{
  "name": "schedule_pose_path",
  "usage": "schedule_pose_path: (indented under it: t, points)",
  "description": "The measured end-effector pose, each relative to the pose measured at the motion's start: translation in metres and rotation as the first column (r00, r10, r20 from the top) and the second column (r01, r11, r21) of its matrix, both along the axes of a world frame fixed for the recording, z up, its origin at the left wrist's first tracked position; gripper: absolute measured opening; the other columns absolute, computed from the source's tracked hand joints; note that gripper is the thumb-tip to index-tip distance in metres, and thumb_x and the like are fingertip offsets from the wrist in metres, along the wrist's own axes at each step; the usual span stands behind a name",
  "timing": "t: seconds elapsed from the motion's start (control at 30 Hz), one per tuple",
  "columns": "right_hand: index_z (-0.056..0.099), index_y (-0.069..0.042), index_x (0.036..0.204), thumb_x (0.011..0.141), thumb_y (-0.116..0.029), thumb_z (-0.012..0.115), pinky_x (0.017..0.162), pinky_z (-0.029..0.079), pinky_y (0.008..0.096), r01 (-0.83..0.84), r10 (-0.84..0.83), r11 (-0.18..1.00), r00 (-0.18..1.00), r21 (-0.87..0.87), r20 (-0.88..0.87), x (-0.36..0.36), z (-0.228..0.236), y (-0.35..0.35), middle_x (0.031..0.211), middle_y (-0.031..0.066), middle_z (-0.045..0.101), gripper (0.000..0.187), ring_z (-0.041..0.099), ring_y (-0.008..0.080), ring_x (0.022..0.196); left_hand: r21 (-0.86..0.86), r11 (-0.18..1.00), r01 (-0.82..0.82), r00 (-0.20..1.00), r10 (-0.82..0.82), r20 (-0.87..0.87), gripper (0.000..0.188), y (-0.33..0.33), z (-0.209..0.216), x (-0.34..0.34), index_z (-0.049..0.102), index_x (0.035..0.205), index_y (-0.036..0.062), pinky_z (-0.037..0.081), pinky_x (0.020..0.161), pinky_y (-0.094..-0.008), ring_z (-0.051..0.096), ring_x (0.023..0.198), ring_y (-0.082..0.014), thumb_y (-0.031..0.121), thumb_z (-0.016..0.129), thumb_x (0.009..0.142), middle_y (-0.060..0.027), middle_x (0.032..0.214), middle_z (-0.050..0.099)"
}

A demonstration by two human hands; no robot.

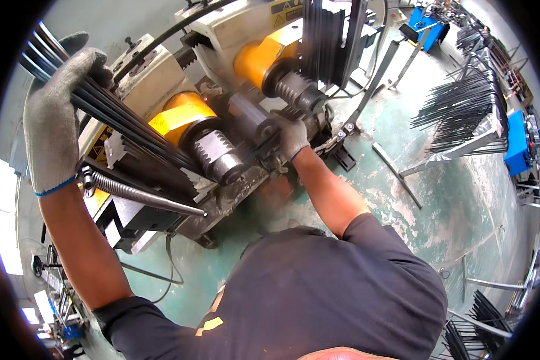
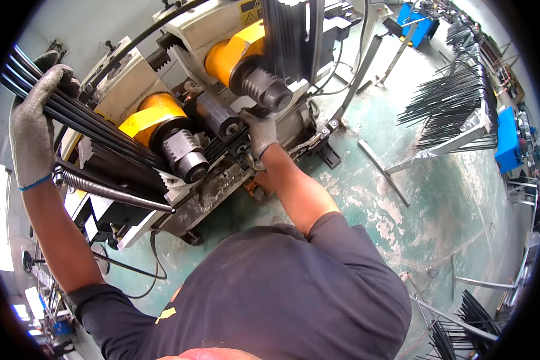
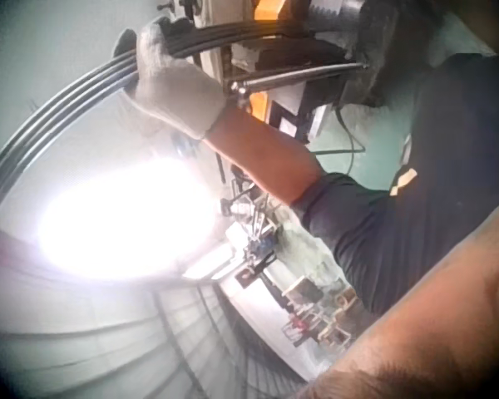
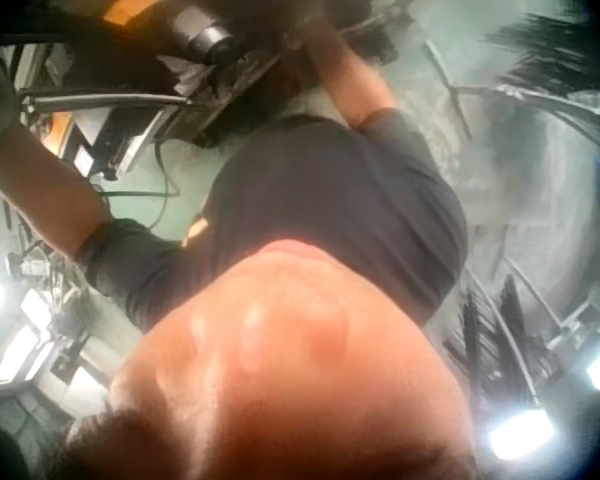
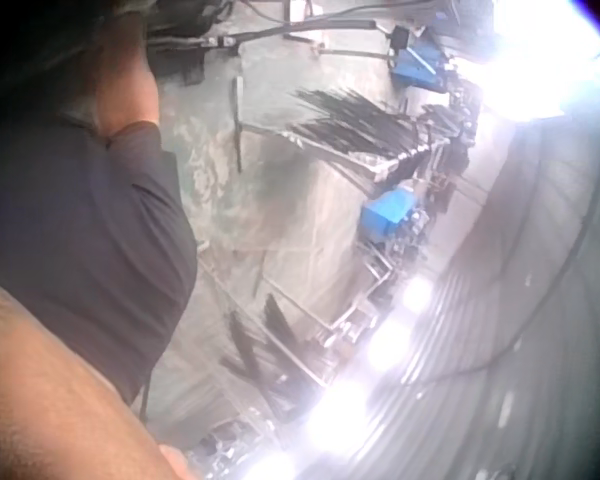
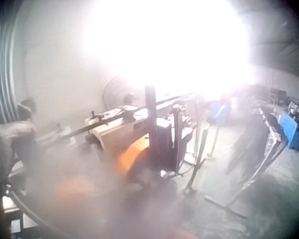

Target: The person feeds long black metal rods into a bending machine to form U-shaped pieces, then stacks them. Later, the person measures a bent rod on a wooden workbench with a tape measure while another person assists by holding the rod.

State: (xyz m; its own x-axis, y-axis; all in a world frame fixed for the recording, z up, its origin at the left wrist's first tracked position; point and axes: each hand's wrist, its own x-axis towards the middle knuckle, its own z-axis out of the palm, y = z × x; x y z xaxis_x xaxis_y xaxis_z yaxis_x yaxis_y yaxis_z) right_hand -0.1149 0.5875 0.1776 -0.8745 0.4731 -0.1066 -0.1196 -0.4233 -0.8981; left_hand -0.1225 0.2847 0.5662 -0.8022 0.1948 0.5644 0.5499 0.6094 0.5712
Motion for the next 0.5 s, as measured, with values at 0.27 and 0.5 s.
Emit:
schedule_pose_path:
  t: [0.27,0.5]
  points:
    - [0.075,0.004,0.11,0.095,-0.011,0.074,0.079,0.054,0.0347,0.041,-0.038,0.997,0.999,0.061,-0.039,-0.009,-0.011,0.002,0.101,0.0077,0.077,0.021,0.07,0.0162,0.089,0.039,0.992,-0.122,0.992,0.12,0.035,0.045,-0.005,-0.003,0.005,0.078,0.122,-0.002,0.052,0.105,-0.0367,0.077,0.099,-0.0246,0.038,0.067,0.103,-0.0167,0.103,0.079]
    - [0.075,0.001,0.114,0.095,-0.011,0.077,0.072,0.051,0.0296,-0.009,0.007,1.0,0.994,-0.016,-0.108,-0.013,-0.028,0.003,0.098,0.0036,0.073,0.023,0.066,0.0118,0.084,-0.061,0.984,-0.166,0.982,0.171,0.085,0.045,-0.018,-0.002,0.008,0.078,0.122,0.0012,0.05,0.111,-0.0372,0.074,0.113,-0.024,0.041,0.066,0.103,-0.0151,0.11,0.079]
